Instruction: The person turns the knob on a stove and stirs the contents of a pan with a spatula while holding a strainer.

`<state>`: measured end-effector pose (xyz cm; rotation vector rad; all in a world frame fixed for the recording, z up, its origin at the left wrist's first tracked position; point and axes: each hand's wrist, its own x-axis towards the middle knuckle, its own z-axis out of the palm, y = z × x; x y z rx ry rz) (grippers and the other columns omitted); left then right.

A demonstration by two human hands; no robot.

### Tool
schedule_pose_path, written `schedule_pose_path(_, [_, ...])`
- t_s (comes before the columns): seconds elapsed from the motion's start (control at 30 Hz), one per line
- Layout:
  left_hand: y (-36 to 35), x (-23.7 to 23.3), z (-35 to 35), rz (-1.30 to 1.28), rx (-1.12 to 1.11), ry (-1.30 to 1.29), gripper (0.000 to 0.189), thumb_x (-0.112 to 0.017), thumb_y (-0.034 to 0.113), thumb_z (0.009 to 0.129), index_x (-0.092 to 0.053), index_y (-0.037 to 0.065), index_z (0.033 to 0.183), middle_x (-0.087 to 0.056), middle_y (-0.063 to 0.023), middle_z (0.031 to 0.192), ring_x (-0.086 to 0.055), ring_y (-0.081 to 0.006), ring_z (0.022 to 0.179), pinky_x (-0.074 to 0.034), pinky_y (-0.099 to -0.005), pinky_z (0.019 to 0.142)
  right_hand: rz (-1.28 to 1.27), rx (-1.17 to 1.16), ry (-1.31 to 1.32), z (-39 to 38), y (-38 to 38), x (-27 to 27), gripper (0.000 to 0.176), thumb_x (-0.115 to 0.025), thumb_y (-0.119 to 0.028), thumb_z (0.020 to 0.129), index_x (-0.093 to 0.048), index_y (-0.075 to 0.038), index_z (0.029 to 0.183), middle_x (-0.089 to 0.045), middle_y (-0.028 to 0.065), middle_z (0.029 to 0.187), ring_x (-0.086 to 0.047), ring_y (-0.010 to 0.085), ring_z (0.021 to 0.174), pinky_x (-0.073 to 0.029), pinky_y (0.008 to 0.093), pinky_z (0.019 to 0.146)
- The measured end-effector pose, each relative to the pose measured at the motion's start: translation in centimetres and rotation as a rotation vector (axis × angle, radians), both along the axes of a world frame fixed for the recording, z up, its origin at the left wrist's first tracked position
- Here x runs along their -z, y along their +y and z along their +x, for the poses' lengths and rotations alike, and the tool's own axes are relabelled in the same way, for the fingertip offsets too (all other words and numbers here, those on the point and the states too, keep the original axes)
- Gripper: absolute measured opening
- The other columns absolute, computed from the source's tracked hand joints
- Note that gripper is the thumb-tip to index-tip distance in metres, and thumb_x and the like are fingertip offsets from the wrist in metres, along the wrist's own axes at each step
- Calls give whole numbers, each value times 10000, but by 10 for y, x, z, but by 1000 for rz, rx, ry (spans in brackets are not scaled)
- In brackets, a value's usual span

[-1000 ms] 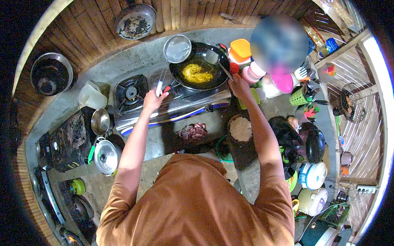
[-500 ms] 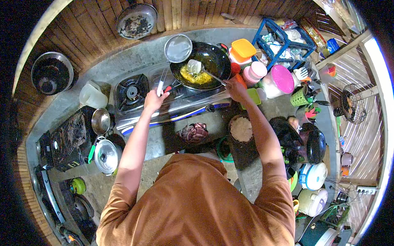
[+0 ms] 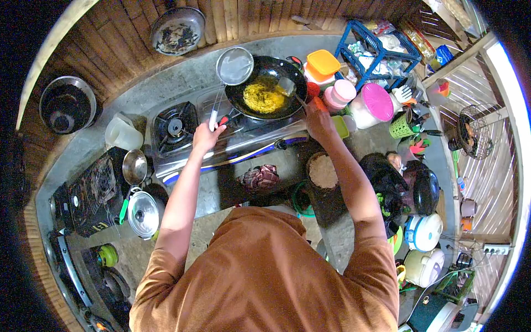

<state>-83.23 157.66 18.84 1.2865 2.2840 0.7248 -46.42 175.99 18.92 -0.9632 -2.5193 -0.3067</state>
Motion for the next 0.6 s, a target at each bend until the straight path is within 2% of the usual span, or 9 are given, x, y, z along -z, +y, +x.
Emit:
schedule_pose_path(0.07, [0, -1, 0, -1, -4, 1, 387, -760, 443, 836, -658, 85, 943, -720, -198, 926, -694, -392, 917, -534, -494, 805, -252, 50, -187, -3, -2, -13, 339, -474, -112, 968, -565, -87, 1294, -604, 286, 1211, -620, 407, 1093, -517, 523, 893])
schedule_pose_path(0.1, [-1, 0, 0, 5, 6, 14, 385, -758, 443, 838, -659, 87, 943, -720, -197, 928, -694, -392, 920, -534, -493, 806, -252, 51, -186, -9, -10, -29, 339, -474, -112, 968, -565, -87, 1294, -604, 286, 1211, -620, 407, 1093, -517, 523, 893])
schedule_pose_path(0.17, [-1, 2, 0, 12, 17, 27, 383, -757, 443, 839, -659, 88, 943, -720, -196, 931, -693, -391, 922, -533, -491, 807, -310, 185, -40, -24, -31, -69, 210, -549, -97, 884, -604, 1, 1062, -660, 255, 1002, -684, 403, 827, -561, 494, 676])
schedule_pose_path(0.3, [0, 3, 0, 0, 6, 13, 392, -758, 455, 836, -657, 91, 938, -719, -193, 930, -693, -393, 919, -533, -487, 802, -345, 280, -77, -30, -32, -98, 265, -556, -108, 877, -614, -29, 1124, -680, 239, 938, -693, 387, 803, -568, 495, 653])
schedule_pose_path(0.37, [-1, 4, -1, 1, -1, 16, 398, -760, 462, 834, -654, 91, 933, -719, -191, 923, -693, -393, 913, -533, -486, 797, -92, 285, -78, -25, -28, -101, 334, -573, -124, 873, -612, -73, 1201, -690, 222, 889, -704, 369, 801, -575, 485, 636])
schedule_pose_path(0.5, [2, 10, -8, 37, -3, -42, 408, -760, 473, 835, -642, 92, 918, -717, -185, 888, -695, -387, 883, -532, -473, 779, -78, 245, -126, -19, -35, -121, 366, -531, -106, 889, -621, -118, 1243, -664, 196, 978, -694, 365, 778, -567, 467, 633])
schedule_pose_path(0.57, [4, 15, -12, 40, -19, -86, 405, -760, 472, 837, -638, 93, 916, -715, -184, 874, -695, -385, 873, -532, -468, 775, -79, 271, -393, -25, -53, -146, 307, -542, -94, 888, -649, -98, 1175, -661, 183, 963, -693, 327, 746, -562, 441, 605])
schedule_pose_path(0.6, [4, 18, -14, 59, -26, -87, 397, -763, 464, 837, -636, 95, 915, -713, -179, 856, -697, -380, 863, -533, -467, 770, -80, 270, -394, -26, -61, -151, 307, -542, -94, 888, -649, -98, 1175, -661, 183, 963, -693, 327, 746, -562, 441, 605])
